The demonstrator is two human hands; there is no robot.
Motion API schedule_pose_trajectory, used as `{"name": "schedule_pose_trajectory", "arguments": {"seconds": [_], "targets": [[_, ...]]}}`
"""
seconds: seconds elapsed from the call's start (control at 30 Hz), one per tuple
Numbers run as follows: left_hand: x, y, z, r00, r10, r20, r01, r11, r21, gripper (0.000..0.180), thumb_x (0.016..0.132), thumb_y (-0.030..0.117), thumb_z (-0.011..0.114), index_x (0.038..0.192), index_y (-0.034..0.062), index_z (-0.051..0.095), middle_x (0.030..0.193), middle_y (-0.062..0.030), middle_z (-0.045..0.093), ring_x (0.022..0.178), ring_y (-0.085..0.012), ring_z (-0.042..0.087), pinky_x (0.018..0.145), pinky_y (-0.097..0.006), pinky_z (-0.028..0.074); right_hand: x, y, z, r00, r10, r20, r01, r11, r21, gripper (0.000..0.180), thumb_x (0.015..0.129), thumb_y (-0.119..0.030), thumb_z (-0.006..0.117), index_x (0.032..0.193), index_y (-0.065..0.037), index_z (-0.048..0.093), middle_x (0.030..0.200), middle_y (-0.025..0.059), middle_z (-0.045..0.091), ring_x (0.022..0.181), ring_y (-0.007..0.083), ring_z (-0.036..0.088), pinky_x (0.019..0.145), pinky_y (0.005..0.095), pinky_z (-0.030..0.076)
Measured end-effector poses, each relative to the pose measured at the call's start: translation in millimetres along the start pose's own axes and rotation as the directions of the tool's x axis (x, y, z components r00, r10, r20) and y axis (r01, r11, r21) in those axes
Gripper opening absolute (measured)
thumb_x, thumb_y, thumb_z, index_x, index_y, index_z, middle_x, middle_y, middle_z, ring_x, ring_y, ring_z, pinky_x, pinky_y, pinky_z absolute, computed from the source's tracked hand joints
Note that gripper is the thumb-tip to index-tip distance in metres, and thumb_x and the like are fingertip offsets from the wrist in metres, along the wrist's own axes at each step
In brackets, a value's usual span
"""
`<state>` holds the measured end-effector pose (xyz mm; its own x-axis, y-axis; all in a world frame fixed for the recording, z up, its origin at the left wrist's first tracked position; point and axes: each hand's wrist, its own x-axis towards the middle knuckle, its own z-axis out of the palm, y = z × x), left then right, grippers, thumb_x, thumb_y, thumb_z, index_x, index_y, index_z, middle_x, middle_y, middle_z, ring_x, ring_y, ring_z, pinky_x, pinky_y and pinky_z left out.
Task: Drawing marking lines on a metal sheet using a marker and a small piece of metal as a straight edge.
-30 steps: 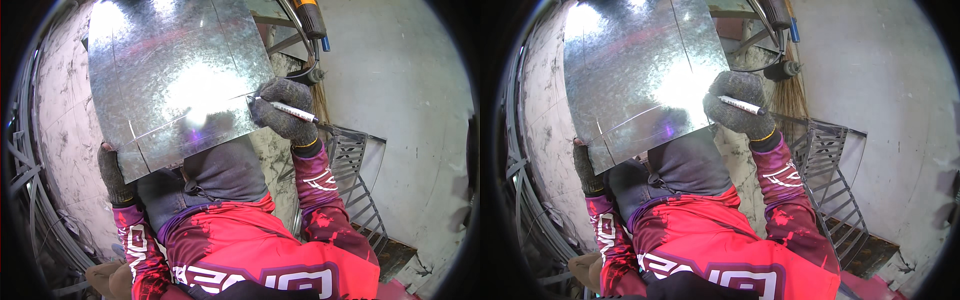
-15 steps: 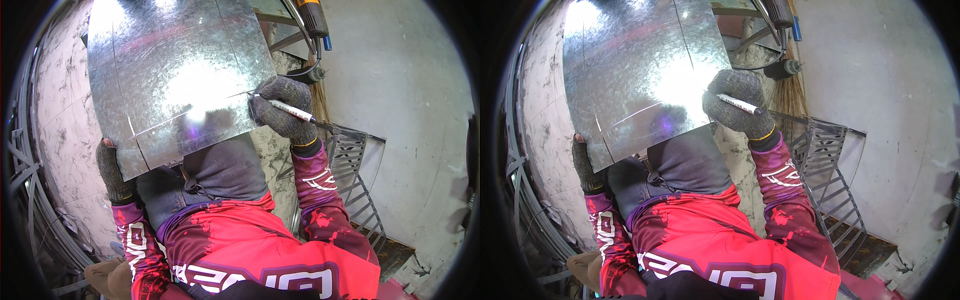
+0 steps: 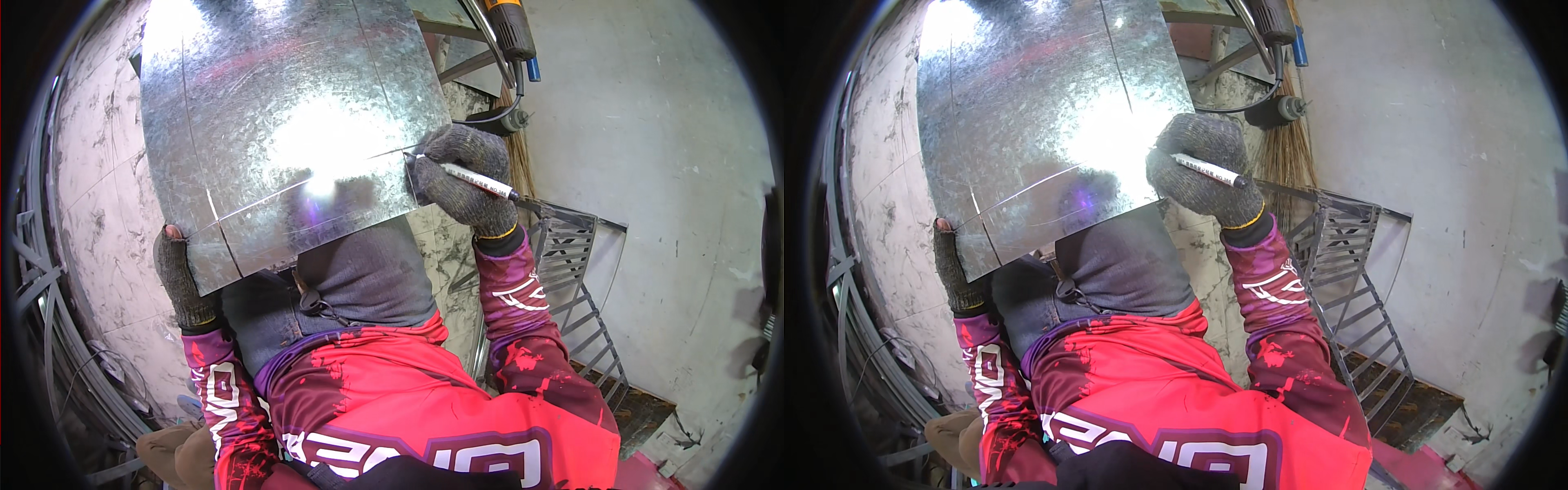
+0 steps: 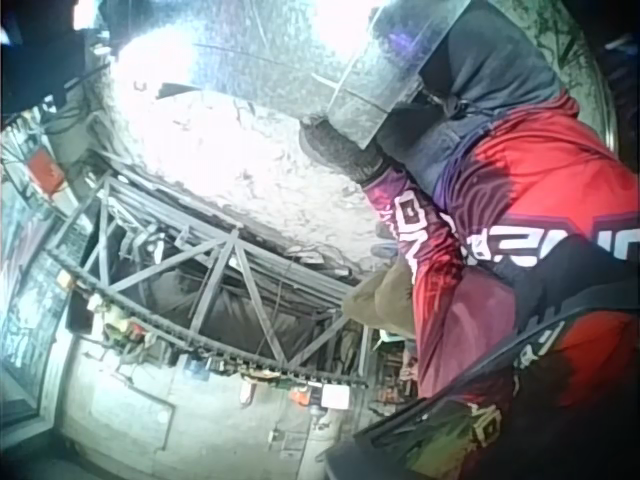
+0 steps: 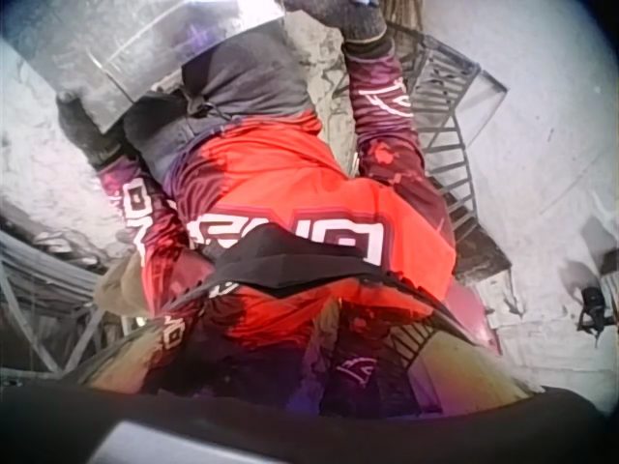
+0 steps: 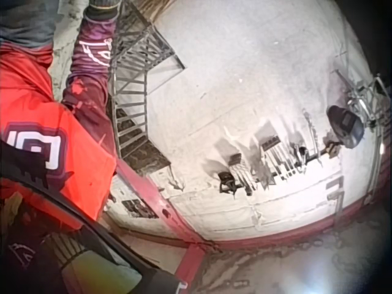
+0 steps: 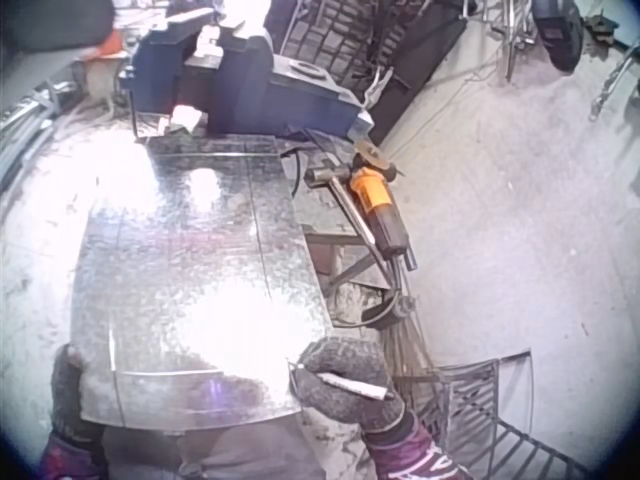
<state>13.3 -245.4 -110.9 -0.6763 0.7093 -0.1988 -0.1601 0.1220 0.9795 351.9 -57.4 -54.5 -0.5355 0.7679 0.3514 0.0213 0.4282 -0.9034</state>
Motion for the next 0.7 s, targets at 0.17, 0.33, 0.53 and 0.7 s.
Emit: {"name": "schedule_pose_trajectory", "arguments": {"seconds": [0.17, 0.33, 0.53, 0.7], "targets": [[-4.7, 12.3, 2.0, 0.999, 0.003, -0.032, -0.003, 1.0, 0.002, 0.041, 0.103, 0.041, 0.046, 0.09, 0.003, 0.056, 0.084, -0.0037, 0.057, 0.075, -0.0112, 0.057, 0.069, -0.029, 0.049, -5.8, -5.6, 10.9, 0.973, 0.225, -0.056, -0.208, 0.955, 0.213, 0.006, 0.085, 0.005, 0.069, 0.088, 0.005, 0.063, 0.076, 0.012, 0.065, 0.06, 0.0154, 0.065, 0.049, 0.0271, 0.052], [-3.1, 10.9, -9.8, 1.0, -0.015, -0.009, 0.015, 0.999, -0.036, 0.041, 0.103, 0.041, 0.046, 0.091, 0.003, 0.056, 0.084, -0.0043, 0.058, 0.075, -0.0111, 0.057, 0.068, -0.029, 0.049, -6.6, -3.6, 13.4, 0.99, 0.13, -0.05, -0.121, 0.98, 0.156, 0.005, 0.086, 0.004, 0.068, 0.089, 0.006, 0.064, 0.075, 0.0122, 0.065, 0.06, 0.0158, 0.066, 0.048, 0.0266, 0.052], [-4.6, 14.5, -9.2, 1.0, 0.007, -0.028, -0.007, 1.0, -0.012, 0.041, 0.104, 0.039, 0.045, 0.087, 0.0034, 0.055, 0.082, -0.0039, 0.057, 0.074, -0.0109, 0.056, 0.067, -0.029, 0.048, -12.0, 0.7, 16.2, 0.969, 0.229, -0.097, -0.199, 0.947, 0.251, 0.006, 0.086, 0.003, 0.068, 0.089, 0.006, 0.064, 0.075, 0.0126, 0.066, 0.061, 0.0161, 0.066, 0.049, 0.027, 0.052], [10.4, -13.7, -54.5, 0.994, -0.009, 0.106, 0.007, 1.0, 0.02, 0.051, 0.1, 0.043, 0.052, 0.128, 0.0014, 0.055, 0.114, -0.0133, 0.063, 0.095, -0.0197, 0.065, 0.078, -0.034, 0.056, -5.5, -4.9, 19.1, 0.997, 0.066, -0.04, -0.06, 0.991, 0.121, 0.006, 0.086, 0.003, 0.068, 0.09, 0.006, 0.064, 0.075, 0.0125, 0.066, 0.06, 0.0157, 0.066, 0.049, 0.0268, 0.052]]}}
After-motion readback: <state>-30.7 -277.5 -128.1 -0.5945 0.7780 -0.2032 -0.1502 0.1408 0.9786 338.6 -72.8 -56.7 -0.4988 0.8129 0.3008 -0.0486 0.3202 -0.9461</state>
